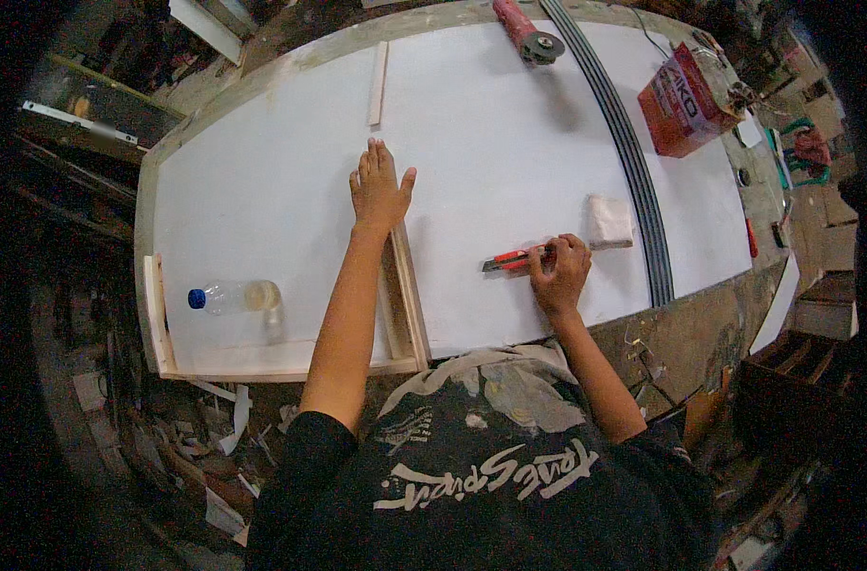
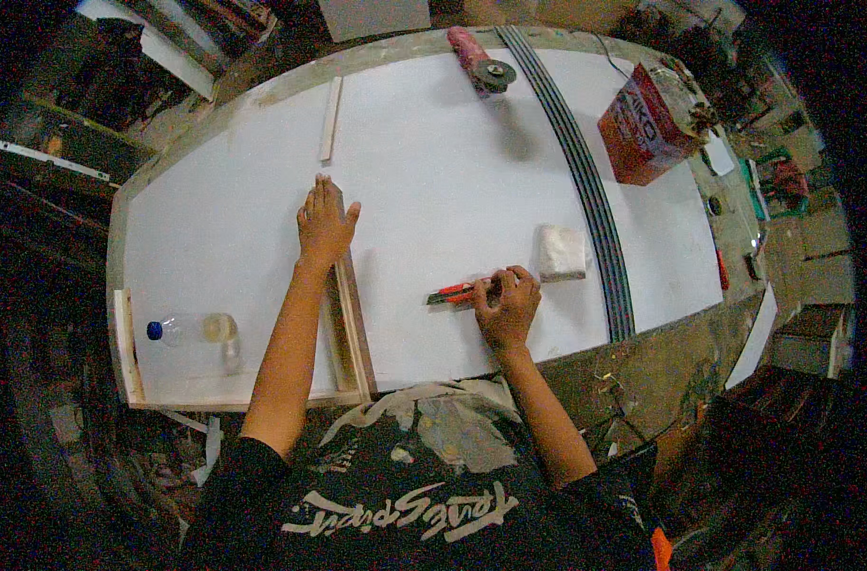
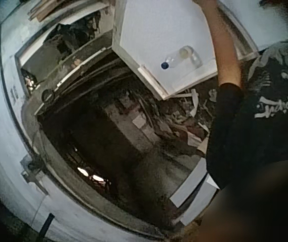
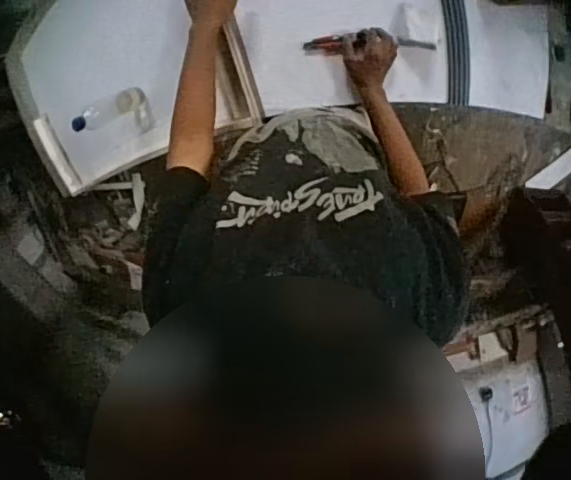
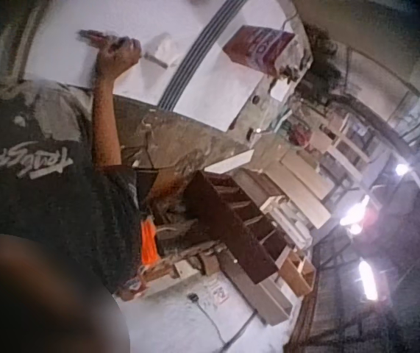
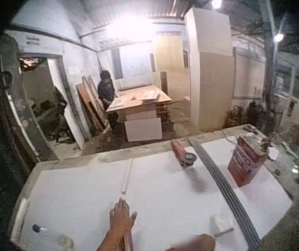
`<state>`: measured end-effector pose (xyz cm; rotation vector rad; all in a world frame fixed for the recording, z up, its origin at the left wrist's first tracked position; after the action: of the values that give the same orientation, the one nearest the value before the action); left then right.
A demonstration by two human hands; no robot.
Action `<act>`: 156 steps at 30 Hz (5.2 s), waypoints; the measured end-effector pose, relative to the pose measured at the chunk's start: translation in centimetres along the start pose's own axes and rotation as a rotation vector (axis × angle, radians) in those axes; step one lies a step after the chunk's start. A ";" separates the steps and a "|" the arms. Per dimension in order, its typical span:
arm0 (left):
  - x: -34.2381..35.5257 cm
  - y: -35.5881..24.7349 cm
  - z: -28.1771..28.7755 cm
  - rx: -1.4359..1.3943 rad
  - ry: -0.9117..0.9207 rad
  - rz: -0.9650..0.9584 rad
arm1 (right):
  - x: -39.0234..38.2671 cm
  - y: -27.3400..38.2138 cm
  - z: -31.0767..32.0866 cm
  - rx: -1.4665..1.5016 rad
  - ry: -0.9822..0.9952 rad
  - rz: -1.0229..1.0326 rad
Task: The person trims the edges of a large white board with a utility knife, using a straight metal guide to keep cuts straight. They repeatedly score and snap off thin strips of wood veneer along the board's edges, then discard the offcuts. The person also adjusts the camera mid-task.
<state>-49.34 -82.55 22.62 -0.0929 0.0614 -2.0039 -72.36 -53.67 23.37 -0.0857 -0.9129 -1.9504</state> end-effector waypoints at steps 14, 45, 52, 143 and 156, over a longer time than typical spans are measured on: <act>0.0 4.1 -2.0 -0.677 -0.148 0.141 | -0.2 -0.8 -0.6 0.056 0.037 -0.050; 3.3 6.1 -3.9 -0.558 -0.161 0.095 | 0.1 -1.1 -0.4 0.071 0.097 -0.110; 3.3 6.3 -3.9 -0.569 -0.169 0.094 | 0.2 -0.7 0.1 0.101 0.064 -0.094; 1.8 6.1 -1.9 -0.611 -0.277 0.133 | -0.8 -0.1 0.9 0.186 0.448 0.089; 2.0 6.2 -1.8 -0.622 -0.311 0.104 | -1.6 0.9 -1.0 0.393 0.400 0.008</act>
<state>-44.77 -86.99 20.33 -0.7785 0.4774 -1.7816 -70.49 -53.37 22.48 0.5093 -0.9980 -1.6612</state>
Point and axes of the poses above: each hand's wrist, its own x-axis towards the middle knuckle, its own z-axis out of the back of the hand, y = z × x, the point moved 10 cm from there along x, towards the middle knuckle, and after that the axes turned 4 degrees about x, right-handed, at the moved point
